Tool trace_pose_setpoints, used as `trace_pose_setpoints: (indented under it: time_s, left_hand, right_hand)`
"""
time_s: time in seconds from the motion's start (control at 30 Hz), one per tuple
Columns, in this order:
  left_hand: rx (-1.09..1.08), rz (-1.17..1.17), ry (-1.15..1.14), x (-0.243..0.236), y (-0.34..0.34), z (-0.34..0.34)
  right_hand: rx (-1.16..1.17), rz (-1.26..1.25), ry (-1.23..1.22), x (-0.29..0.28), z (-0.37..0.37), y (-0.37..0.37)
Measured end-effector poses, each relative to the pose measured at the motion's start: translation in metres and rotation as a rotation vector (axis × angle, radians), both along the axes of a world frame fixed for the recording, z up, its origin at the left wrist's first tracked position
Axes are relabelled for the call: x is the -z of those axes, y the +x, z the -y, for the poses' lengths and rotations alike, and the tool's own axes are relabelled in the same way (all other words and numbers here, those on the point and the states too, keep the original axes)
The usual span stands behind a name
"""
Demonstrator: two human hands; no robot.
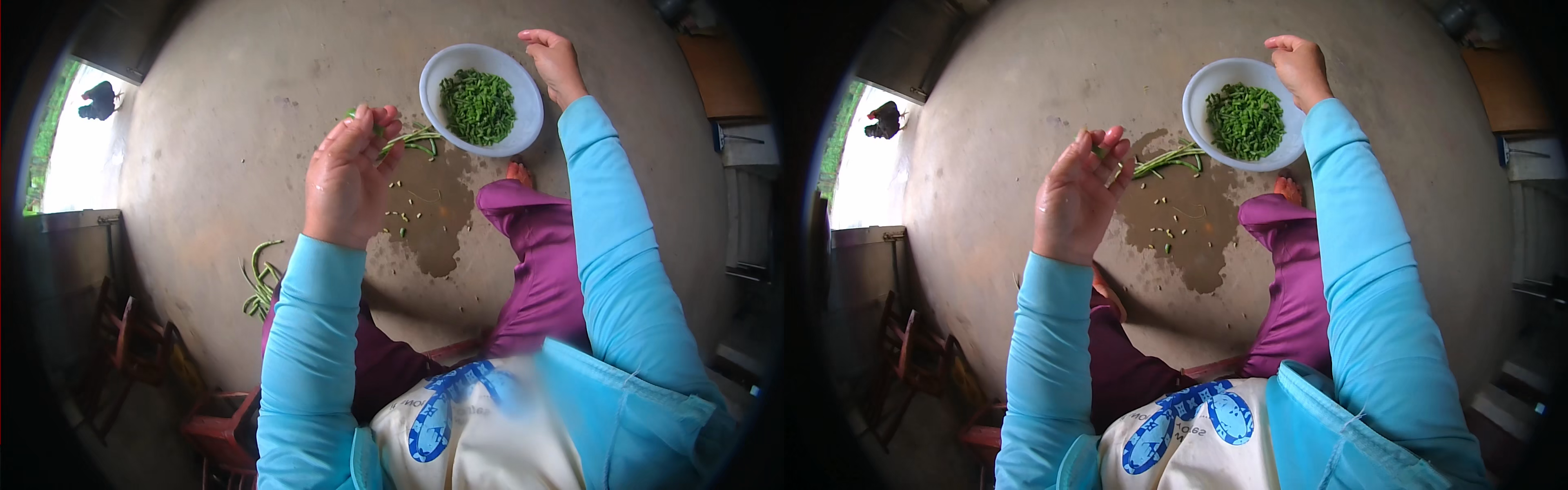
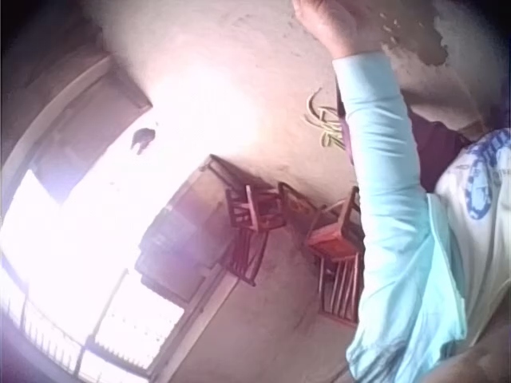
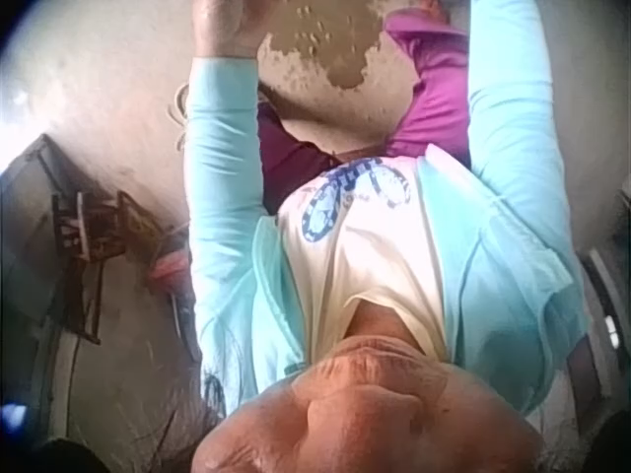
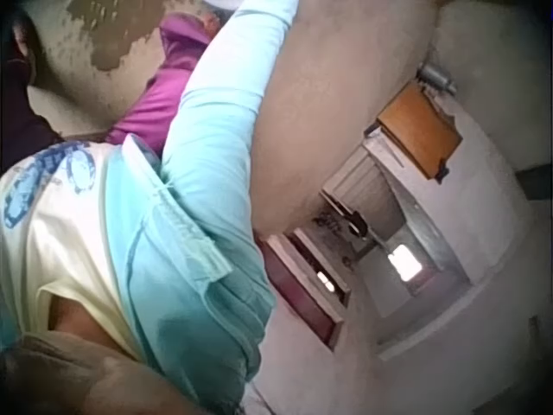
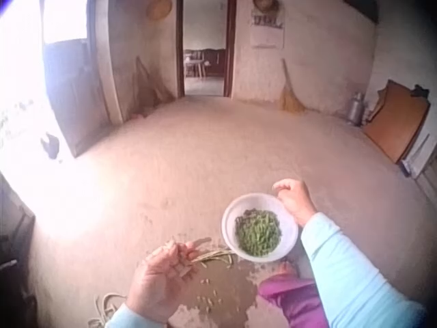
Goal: Peel and break long green beans into a bowl.
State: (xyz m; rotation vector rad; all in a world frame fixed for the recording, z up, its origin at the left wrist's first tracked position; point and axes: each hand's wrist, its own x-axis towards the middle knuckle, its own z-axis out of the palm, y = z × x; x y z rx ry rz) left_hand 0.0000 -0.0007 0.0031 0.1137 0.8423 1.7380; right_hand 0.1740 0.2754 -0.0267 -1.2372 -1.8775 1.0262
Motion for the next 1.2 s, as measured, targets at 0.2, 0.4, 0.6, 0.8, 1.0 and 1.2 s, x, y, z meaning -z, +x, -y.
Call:
trace_pose_setpoints:
  time_s: [0.2,0.4,0.6,0.8,1.0,1.2]
  left_hand:
    - [-0.006,0.138,0.011,-0.001,-0.015,0.009]
    - [0.037,0.275,0.112,-0.005,-0.031,0.036]
    - [0.003,0.262,0.107,-0.017,-0.039,0.064]
    - [0.009,0.040,0.081,-0.029,-0.053,0.086]
    - [-0.252,0.072,-0.138,-0.032,-0.078,0.100]
    - [-0.245,0.069,-0.107,-0.032,-0.066,0.084]
  right_hand:
    - [-0.077,0.153,-0.095,0.023,0.007,0.007]
    - [-0.225,0.053,-0.715,0.159,0.089,0.012]
    - [-0.292,0.636,-1.176,0.313,0.269,0.113]
    - [0.108,0.841,-1.566,0.334,0.288,0.174]
    - [0.224,0.899,-1.592,0.362,0.310,0.197]
    - [0.222,1.024,-1.540,0.356,0.323,0.179]
